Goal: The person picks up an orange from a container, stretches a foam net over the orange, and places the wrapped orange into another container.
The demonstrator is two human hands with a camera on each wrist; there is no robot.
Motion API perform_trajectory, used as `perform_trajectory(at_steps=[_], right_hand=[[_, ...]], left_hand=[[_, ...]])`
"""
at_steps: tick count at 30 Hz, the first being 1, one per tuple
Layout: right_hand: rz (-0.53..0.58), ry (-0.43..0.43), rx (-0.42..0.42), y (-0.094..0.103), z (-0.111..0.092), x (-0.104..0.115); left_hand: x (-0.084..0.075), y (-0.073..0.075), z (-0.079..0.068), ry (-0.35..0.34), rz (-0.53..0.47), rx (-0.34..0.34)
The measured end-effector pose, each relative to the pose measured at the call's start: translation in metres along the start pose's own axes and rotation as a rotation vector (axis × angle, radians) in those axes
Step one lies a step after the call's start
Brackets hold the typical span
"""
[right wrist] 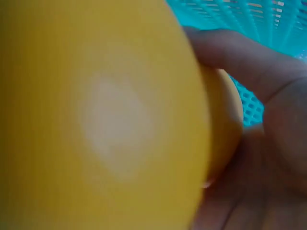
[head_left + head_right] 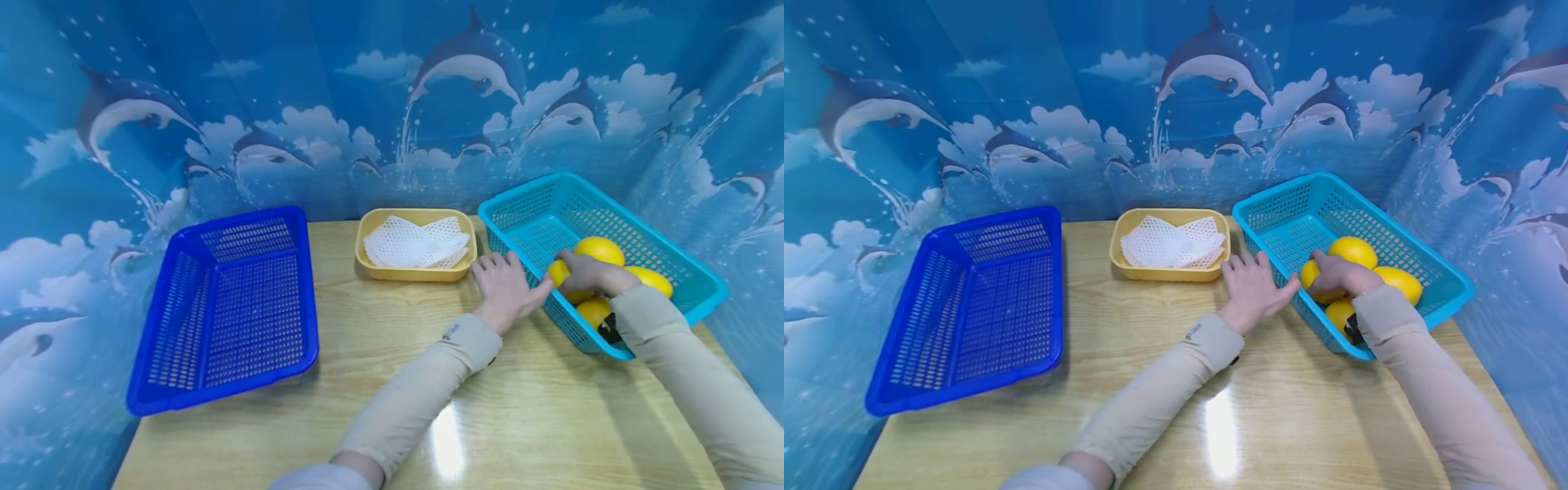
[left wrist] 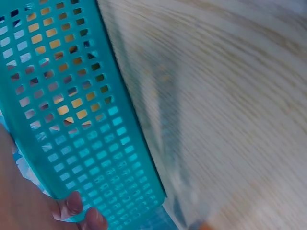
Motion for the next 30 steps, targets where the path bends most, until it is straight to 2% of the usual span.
perform_trajectory(at_steps=[8,17,26,30], right_hand=[[-0.03,-0.023,-0.094,0.004,0.001,0.001],[0.027,-0.013,-0.121,0.004,-0.005,-0.002],[0.058,0.028,-0.208,0.017,-0.022,0.005],[0.05,0.035,-0.25,0.023,-0.025,0.007]], left_hand=[[0.001,0.001,-0.001,0.021,0.017,0.005],[0.003,0.003,0.0,0.013,0.016,-0.003],[0.006,0.01,-0.002,-0.021,-0.033,-0.044],[0.008,0.016,-0.006,-0.035,-0.061,-0.038]])
Point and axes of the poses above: each hand's wrist, its own z-axis towards the middle knuckle, its own y-axis out of the back of the hand, x = y × z, the point moved 8 cm from there along z, towards the middle knuckle, and after that the axes turned 2 degrees about x, right-handed, at the moved point
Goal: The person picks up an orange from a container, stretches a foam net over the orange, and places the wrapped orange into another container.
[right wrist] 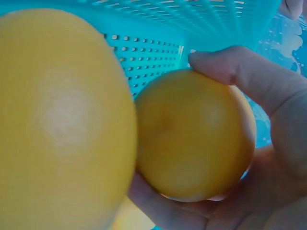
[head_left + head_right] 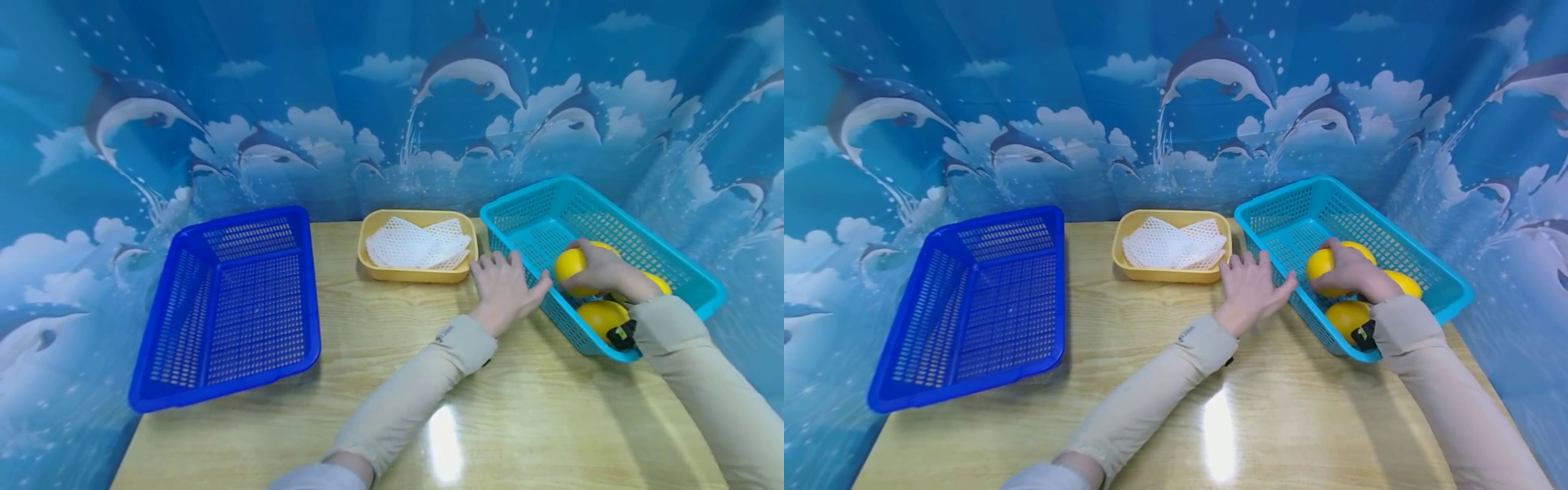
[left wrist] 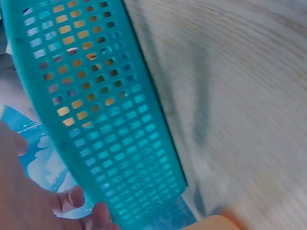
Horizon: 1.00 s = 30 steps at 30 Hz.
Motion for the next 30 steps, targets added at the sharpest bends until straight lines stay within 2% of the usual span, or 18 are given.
perform_trajectory(at_steps=[6,9,13,18,20,23,30], right_hand=[[0.02,0.021,-0.052,0.011,-0.005,0.011],[0.023,0.025,-0.083,0.017,-0.008,0.017],[0.031,0.037,-0.149,0.026,-0.015,0.027],[0.069,0.064,-0.228,0.034,-0.027,0.042],[0.08,0.076,-0.257,0.037,-0.031,0.05],[0.105,0.088,-0.293,0.04,-0.036,0.062],[0.186,0.144,-0.334,0.039,-0.046,0.092]], left_hand=[[-0.001,0.008,-0.005,-0.019,-0.058,0.058],[0.0,0.011,-0.008,-0.033,-0.118,0.093],[0.003,0.016,-0.016,-0.109,-0.247,0.099],[0.009,0.021,-0.034,-0.261,-0.467,0.153],[0.013,0.022,-0.041,-0.295,-0.569,0.191],[0.02,0.022,-0.051,-0.322,-0.724,0.231],[0.033,0.015,-0.074,-0.322,-1.083,0.309]])
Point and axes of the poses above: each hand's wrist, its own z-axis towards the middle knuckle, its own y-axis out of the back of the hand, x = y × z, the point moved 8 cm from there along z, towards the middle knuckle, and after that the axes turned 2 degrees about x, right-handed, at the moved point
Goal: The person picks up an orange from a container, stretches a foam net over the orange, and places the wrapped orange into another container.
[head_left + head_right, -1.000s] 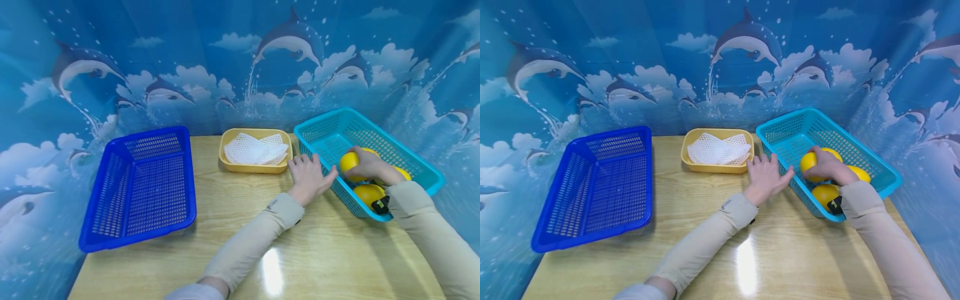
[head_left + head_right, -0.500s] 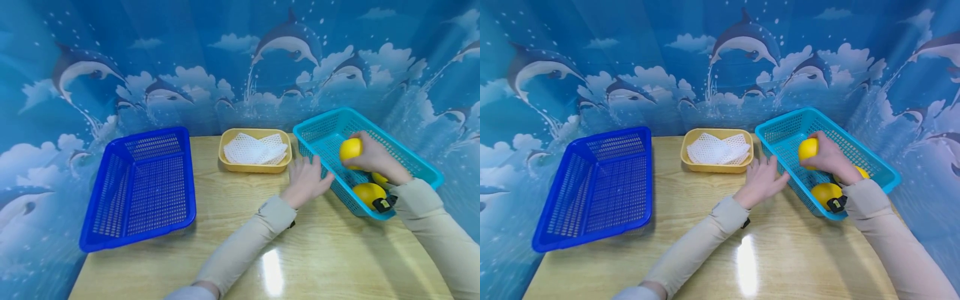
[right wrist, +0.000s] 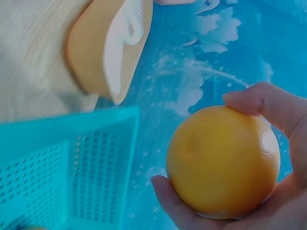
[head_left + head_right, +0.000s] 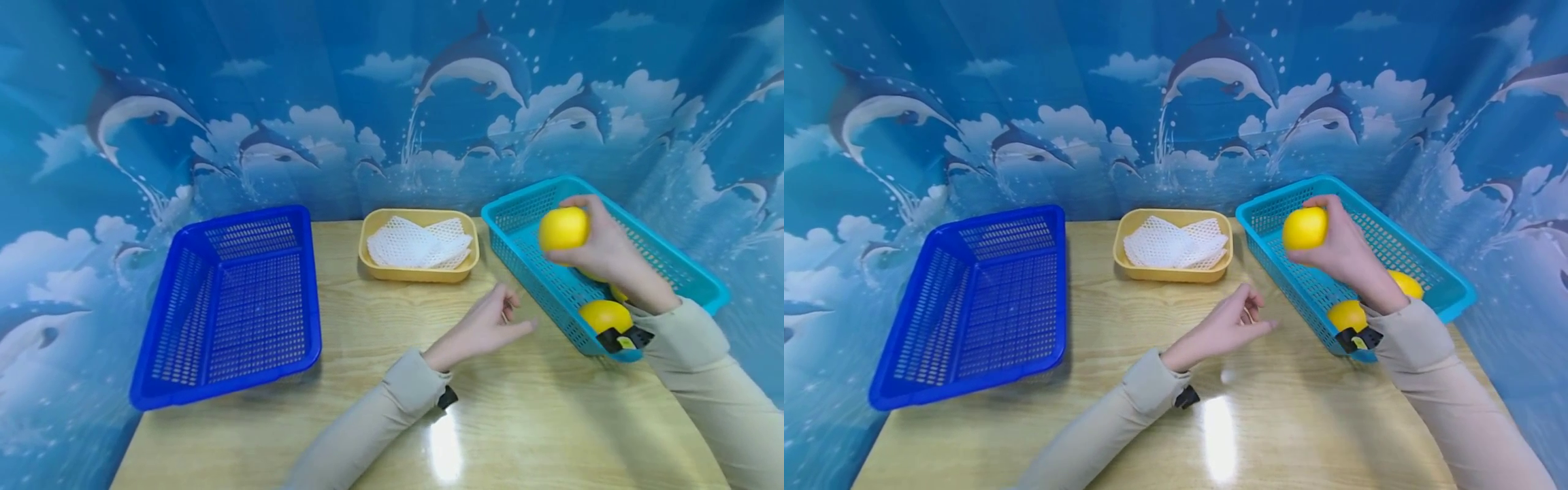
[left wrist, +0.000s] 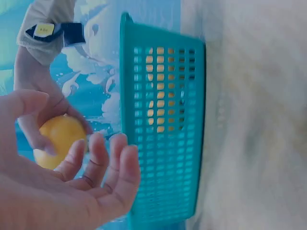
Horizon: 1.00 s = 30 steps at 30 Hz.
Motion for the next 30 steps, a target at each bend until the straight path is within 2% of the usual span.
perform_trajectory(at_steps=[4,10,14,17,21,25,30], right_hand=[[0.047,0.045,-0.029,-0.003,-0.007,0.016],[0.12,0.157,-0.087,-0.01,-0.023,0.046],[0.189,0.236,-0.11,-0.021,-0.035,0.065],[0.223,0.309,-0.129,-0.03,-0.045,0.075],[0.301,0.395,-0.148,-0.046,-0.057,0.084],[0.429,0.473,-0.135,-0.063,-0.066,0.088],[0.583,0.569,-0.068,-0.091,-0.072,0.086]], left_hand=[[0.005,0.0,-0.014,-0.025,-0.134,-0.019],[0.023,0.001,-0.04,0.02,-0.369,-0.049],[0.037,-0.001,-0.055,0.032,-0.454,-0.039],[0.046,-0.002,-0.064,0.032,-0.464,-0.035],[0.059,-0.002,-0.074,0.02,-0.417,-0.043],[0.07,0.002,-0.08,-0.048,-0.395,-0.045],[0.082,0.008,-0.085,-0.124,-0.397,-0.03]])
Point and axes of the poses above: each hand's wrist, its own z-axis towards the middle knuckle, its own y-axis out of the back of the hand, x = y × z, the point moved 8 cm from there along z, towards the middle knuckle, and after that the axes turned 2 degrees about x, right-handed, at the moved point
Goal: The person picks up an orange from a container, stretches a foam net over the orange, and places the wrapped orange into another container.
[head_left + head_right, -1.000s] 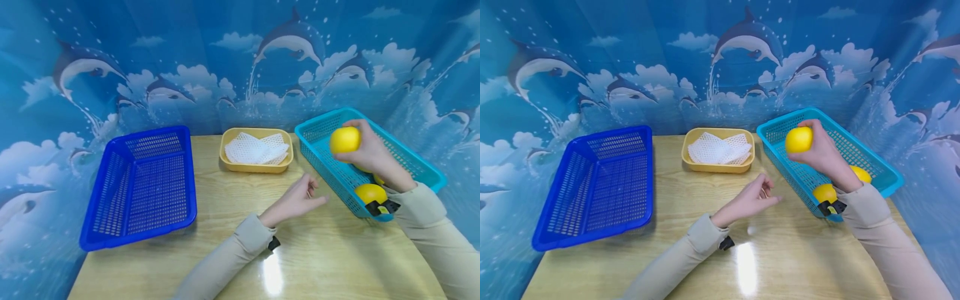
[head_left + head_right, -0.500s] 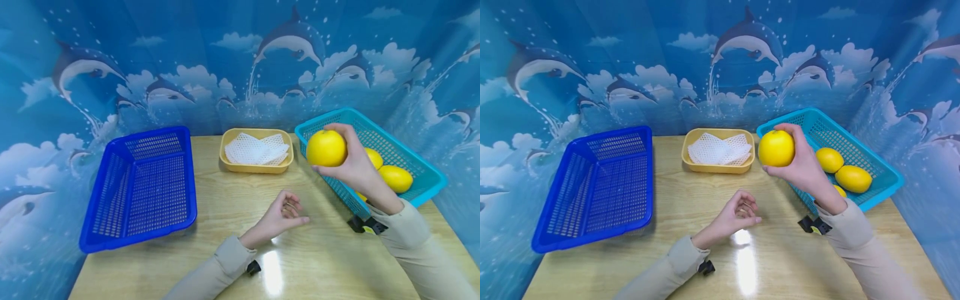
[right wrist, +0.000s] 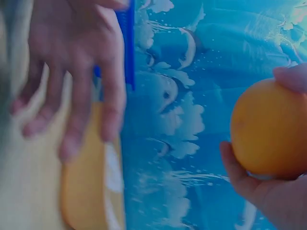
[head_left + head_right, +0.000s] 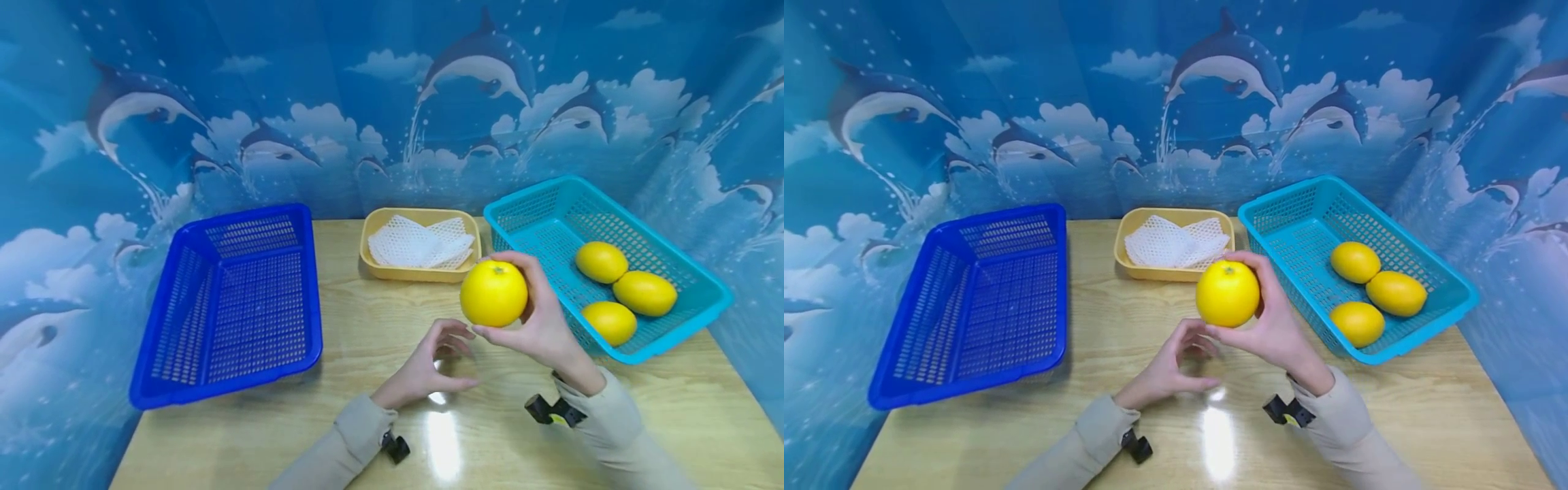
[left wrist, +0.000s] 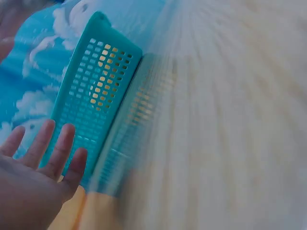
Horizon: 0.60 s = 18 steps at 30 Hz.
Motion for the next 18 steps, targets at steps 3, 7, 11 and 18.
perform_trajectory(at_steps=[3,7,11,18], right_hand=[[0.079,-0.012,0.021,-0.016,-0.009,-0.015],[0.125,-0.043,0.061,-0.039,-0.021,-0.039],[0.136,-0.073,0.094,-0.056,-0.035,-0.065],[0.144,-0.166,0.123,-0.071,-0.055,-0.098]], left_hand=[[0.008,0.006,-0.006,0.0,-0.017,0.001],[0.016,0.013,-0.013,0.022,-0.049,-0.023],[0.018,0.016,-0.014,0.046,-0.098,-0.04],[0.019,0.018,-0.014,0.056,-0.114,-0.038]])
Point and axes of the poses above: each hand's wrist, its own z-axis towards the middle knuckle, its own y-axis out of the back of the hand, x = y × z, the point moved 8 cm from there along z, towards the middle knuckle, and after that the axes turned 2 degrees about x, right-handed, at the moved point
